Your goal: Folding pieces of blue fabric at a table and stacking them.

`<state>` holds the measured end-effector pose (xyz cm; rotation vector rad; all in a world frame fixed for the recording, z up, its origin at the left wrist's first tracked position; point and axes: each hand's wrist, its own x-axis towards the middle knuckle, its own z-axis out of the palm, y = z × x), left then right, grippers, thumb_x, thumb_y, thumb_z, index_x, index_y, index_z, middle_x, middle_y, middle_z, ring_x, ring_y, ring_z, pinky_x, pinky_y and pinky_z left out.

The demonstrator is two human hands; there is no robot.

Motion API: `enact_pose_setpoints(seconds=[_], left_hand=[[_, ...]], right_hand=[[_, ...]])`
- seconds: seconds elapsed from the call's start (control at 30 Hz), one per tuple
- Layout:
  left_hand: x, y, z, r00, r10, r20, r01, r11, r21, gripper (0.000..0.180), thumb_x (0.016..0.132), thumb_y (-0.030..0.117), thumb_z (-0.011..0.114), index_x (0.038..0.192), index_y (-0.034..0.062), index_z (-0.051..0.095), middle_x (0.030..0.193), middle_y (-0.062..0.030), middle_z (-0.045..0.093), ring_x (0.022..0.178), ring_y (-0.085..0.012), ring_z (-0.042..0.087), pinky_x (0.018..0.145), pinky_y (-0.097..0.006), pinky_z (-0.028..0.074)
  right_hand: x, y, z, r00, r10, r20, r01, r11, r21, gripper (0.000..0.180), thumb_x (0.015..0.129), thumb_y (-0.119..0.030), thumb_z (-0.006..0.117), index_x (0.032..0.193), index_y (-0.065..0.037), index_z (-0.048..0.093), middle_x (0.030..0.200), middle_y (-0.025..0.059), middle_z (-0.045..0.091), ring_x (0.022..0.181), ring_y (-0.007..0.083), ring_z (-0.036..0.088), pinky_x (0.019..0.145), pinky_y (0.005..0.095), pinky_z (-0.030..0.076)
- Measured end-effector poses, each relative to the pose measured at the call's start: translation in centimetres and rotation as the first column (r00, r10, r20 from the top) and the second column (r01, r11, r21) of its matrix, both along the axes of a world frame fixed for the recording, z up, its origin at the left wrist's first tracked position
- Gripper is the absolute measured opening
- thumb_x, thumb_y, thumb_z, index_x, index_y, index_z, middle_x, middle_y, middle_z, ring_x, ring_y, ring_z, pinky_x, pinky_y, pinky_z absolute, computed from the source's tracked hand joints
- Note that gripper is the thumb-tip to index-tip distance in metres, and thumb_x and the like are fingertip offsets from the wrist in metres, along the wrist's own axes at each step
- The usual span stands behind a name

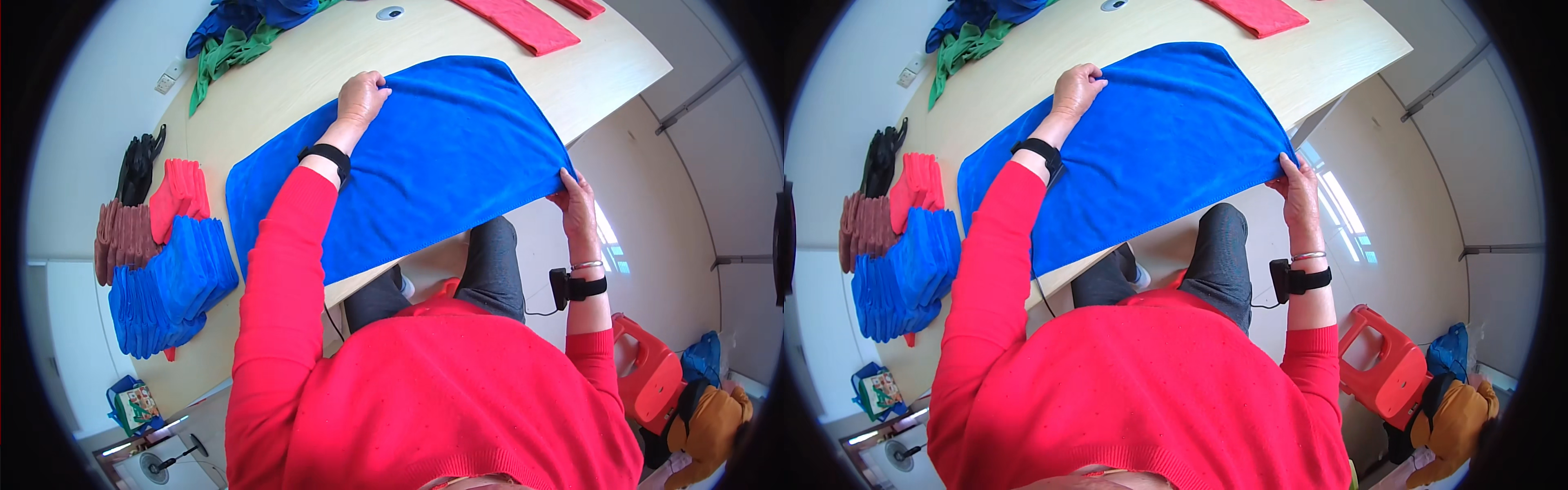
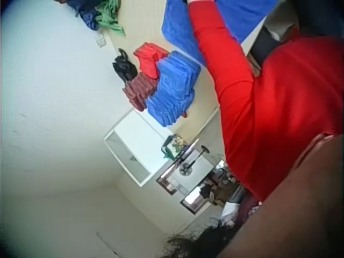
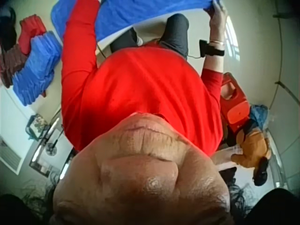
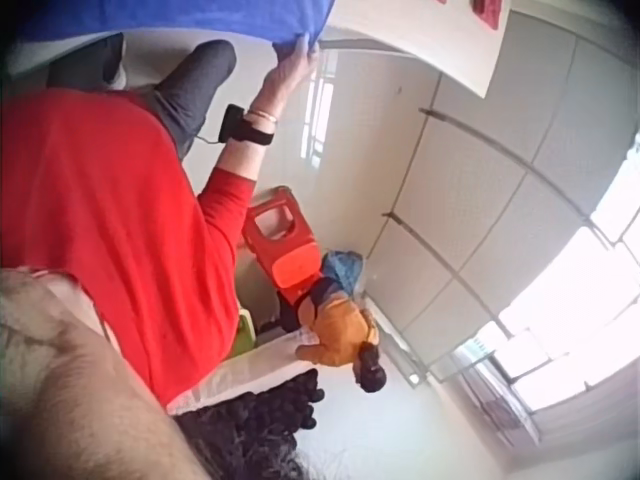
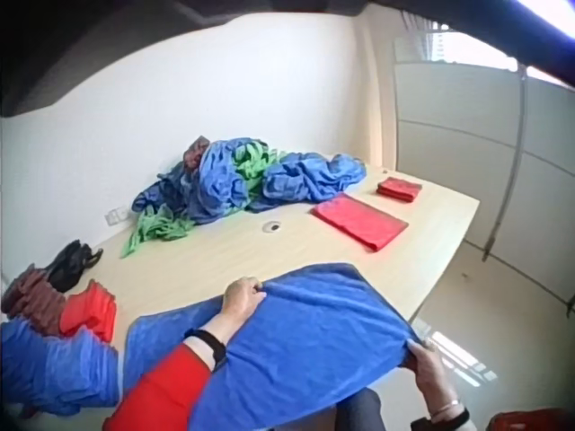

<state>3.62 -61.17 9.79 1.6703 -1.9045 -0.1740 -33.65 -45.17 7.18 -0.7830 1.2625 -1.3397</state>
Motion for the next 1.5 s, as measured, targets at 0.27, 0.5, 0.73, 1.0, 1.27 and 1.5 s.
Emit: enact_pose_setpoints(seconds=[0.27,0.5,0.73,1.0,1.27,1.5], left_hand=[[-0.2,-0.6,-1.1,0.992,0.047,0.116,-0.046,0.999,-0.009,0.009,0.075,0.016,0.068,0.075,0.0075,0.068,0.075,-0.0109,0.067,0.069,-0.0268,0.063,0.066,-0.035,0.051],[2.7,-2.2,-1.8,0.849,0.245,-0.468,-0.097,0.943,0.319,0.008,0.075,0.014,0.064,0.074,0.0078,0.068,0.069,-0.0127,0.065,0.06,-0.0264,0.062,0.059,-0.033,0.05],[1.3,-0.5,-1.8,0.985,0.079,-0.154,-0.076,0.997,0.024,0.01,0.076,0.014,0.061,0.072,0.0071,0.067,0.07,-0.0146,0.064,0.062,-0.0281,0.062,0.061,-0.034,0.051],[0.6,-1.4,-1.6,0.962,0.02,0.273,0.001,0.997,-0.078,0.01,0.075,0.014,0.061,0.07,0.0065,0.066,0.073,-0.0154,0.065,0.066,-0.0311,0.062,0.065,-0.037,0.052],[2.5,-1.3,-0.4,0.924,0.112,-0.366,-0.015,0.966,0.258,0.012,0.078,0.011,0.059,0.071,0.002,0.063,0.07,-0.0161,0.064,0.062,-0.0256,0.063,0.062,-0.034,0.051],[1.6,-1.0,-0.4,0.994,0.062,-0.091,-0.052,0.993,0.102,0.011,0.078,0.01,0.059,0.073,0.0029,0.064,0.071,-0.0153,0.065,0.062,-0.0236,0.063,0.062,-0.033,0.051]], right_hand=[[-0.1,0.5,-0.2,1.0,-0.012,-0.025,0.013,1.0,0.028,0.024,0.088,-0.025,0.061,0.102,-0.005,0.06,0.076,0.0027,0.063,0.065,0.0111,0.063,0.065,0.0254,0.054],[-0.7,-0.4,-2.3,0.996,0.031,0.086,-0.03,1.0,-0.007,0.029,0.087,-0.025,0.064,0.106,-0.003,0.062,0.082,0.0074,0.067,0.07,0.0159,0.066,0.07,0.0307,0.056],[-0.8,-0.3,-2.2,0.996,0.046,0.081,-0.046,0.999,-0.001,0.032,0.088,-0.026,0.063,0.11,-0.003,0.061,0.083,0.0072,0.066,0.071,0.0154,0.066,0.072,0.0309,0.056],[-1.1,-0.3,-2.8,0.996,0.047,0.074,-0.047,0.999,0.004,0.034,0.088,-0.026,0.063,0.113,-0.003,0.059,0.085,0.0073,0.066,0.072,0.0154,0.066,0.072,0.0308,0.056],[-1.1,-0.7,-2.9,0.992,0.057,0.11,-0.057,0.998,-0.003,0.031,0.089,-0.025,0.062,0.112,-0.004,0.06,0.083,0.0062,0.066,0.072,0.015,0.066,0.071,0.0302,0.056],[-0.2,-0.5,-2.0,0.995,0.028,0.097,-0.032,0.999,0.042,0.02,0.089,-0.025,0.059,0.096,-0.007,0.06,0.075,0.0002,0.061,0.066,0.0098,0.06,0.068,0.0245,0.052]])
